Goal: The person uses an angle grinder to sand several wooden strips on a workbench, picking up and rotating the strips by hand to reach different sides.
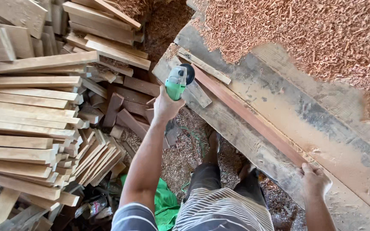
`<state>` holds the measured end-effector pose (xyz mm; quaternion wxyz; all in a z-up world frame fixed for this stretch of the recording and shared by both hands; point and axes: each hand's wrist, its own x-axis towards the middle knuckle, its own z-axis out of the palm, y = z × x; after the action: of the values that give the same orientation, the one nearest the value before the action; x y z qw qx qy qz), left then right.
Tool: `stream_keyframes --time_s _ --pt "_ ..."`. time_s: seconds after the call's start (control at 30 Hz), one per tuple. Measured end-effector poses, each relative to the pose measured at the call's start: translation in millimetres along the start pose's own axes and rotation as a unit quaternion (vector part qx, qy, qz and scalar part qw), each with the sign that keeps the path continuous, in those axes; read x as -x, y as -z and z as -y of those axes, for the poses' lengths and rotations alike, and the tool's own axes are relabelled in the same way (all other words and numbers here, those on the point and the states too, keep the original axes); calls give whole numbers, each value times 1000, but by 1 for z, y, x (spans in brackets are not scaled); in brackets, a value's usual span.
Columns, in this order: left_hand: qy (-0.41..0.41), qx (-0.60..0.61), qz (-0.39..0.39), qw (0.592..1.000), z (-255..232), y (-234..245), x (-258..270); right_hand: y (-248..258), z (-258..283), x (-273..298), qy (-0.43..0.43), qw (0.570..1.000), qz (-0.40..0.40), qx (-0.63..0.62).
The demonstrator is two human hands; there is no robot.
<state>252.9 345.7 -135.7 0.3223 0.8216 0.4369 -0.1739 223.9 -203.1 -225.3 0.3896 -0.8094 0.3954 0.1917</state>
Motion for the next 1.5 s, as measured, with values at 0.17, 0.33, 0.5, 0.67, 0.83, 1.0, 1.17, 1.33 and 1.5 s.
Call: stream_keyframes --time_s 0.17,0.33,0.5,0.67,0.83,1.0,1.17,1.33,1.5 --pt "-68 -63 45 995 1 -4 -36 -1 14 1 -31 999 -8 43" --pt "-90 -70 126 985 -16 -20 2 -1 1 -8 -35 999 -18 37" --pt "-29 -102 165 980 -32 -9 2 -6 -81 -82 43 995 32 -83" --pt "-53 -10 97 994 -26 29 -39 -3 -60 -77 23 994 33 -99" --pt "-74 -39 166 983 -41 -1 3 -1 -64 -79 -27 996 16 -85" --pt "-213 -83 179 957 -23 -82 49 5 -58 -83 -33 994 39 -101" --pt "-55 18 146 988 -28 -12 17 15 -69 -109 -25 985 112 -126" --pt "-45 -26 33 998 15 -2 -44 18 -62 -101 -19 985 131 -107" --pt "-103 -59 78 990 6 -25 -13 19 1 -50 -41 991 121 -47"
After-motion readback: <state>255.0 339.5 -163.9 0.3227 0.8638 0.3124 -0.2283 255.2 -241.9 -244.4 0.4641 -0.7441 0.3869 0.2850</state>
